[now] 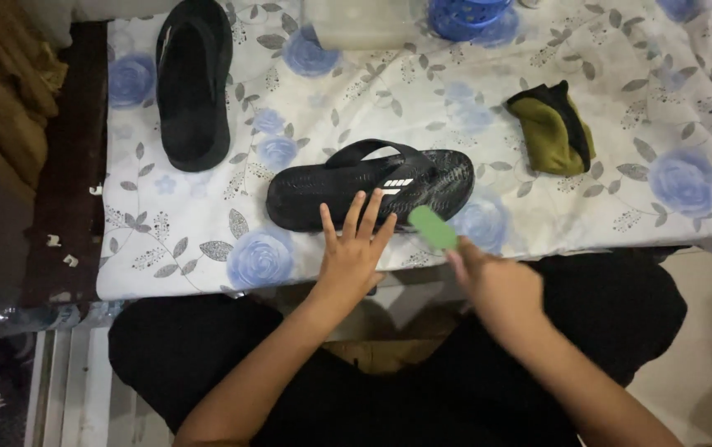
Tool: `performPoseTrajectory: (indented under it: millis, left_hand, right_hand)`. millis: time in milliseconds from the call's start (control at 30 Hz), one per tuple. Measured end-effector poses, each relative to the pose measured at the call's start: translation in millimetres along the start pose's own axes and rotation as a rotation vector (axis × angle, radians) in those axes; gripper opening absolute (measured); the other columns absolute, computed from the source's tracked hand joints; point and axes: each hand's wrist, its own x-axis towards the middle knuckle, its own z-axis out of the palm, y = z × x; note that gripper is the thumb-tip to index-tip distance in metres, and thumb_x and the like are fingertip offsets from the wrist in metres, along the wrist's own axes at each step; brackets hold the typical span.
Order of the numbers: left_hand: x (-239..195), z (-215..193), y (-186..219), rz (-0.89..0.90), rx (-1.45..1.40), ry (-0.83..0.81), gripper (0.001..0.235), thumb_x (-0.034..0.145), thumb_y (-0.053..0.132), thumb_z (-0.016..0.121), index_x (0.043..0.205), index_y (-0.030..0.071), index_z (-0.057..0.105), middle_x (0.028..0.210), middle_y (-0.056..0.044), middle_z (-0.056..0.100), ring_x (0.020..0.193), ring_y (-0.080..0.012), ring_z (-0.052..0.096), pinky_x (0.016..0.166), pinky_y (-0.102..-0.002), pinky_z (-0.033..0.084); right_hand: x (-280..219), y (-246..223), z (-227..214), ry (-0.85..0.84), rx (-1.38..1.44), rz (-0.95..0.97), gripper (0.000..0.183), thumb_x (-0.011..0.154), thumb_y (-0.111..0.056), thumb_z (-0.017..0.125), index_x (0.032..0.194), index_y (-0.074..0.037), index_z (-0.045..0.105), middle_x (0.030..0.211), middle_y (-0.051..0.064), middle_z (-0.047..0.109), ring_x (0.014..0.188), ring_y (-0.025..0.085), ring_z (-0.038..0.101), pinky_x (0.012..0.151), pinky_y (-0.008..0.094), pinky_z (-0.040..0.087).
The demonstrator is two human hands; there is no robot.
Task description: The person scrubs a black slipper with a green brush, focusing on the sole and the strap. They hold the slipper steady with one hand while scrubbing with the other, occasionally repositioning the slipper to clean different areas.
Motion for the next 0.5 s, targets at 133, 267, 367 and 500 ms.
performPoseTrajectory:
  millis: [133,267,367,500]
  left_hand:
    - [0,-2,1,0.002,-0.010,-0.022,0.095,0.032,0.033,0.085,0.119,0.017,0.052,0.143,-0.016,0.028,0.132,-0.0352,0.023,0.098,-0.072,0.009]
    - [2,-10,1,0.006,0.010,0.009,0.089,0.037,0.029,0.084,0.120,0.017,0.052,0.143,-0.016,0.027,0.131,-0.0355,0.023,0.098,-0.071,0.011]
    - [3,-9,0,-0.004,-0.005,0.059,0.079,0.044,0.024,0.080,0.118,0.016,0.053,0.142,-0.015,0.029,0.131,-0.0345,0.025,0.098,-0.070,0.012]
    - [0,-2,-2,0.015,-0.043,0.005,0.089,0.037,0.025,0.081,0.120,0.016,0.051,0.143,-0.017,0.026,0.131,-0.0360,0.023,0.097,-0.072,0.009]
  right_hand:
    - [35,31,14,0.076,-0.037,0.162,0.039,0.093,-0.048,0.039,0.117,-0.026,0.061,0.062,0.015,0.064,0.064,0.036,0.066,0.054,0.045,0.052]
    - [18,4,9,0.036,0.043,0.079,0.037,0.091,-0.048,0.040,0.115,-0.027,0.058,0.064,0.015,0.065,0.064,0.034,0.067,0.056,0.045,0.052]
    - [9,5,-1,-0.067,-0.001,0.038,0.037,0.086,-0.048,0.043,0.113,-0.030,0.060,0.067,0.012,0.067,0.067,0.031,0.068,0.058,0.043,0.053]
    - [54,34,6,0.109,-0.066,0.118,0.039,0.094,-0.046,0.041,0.119,-0.024,0.060,0.065,0.016,0.065,0.064,0.034,0.067,0.053,0.043,0.052]
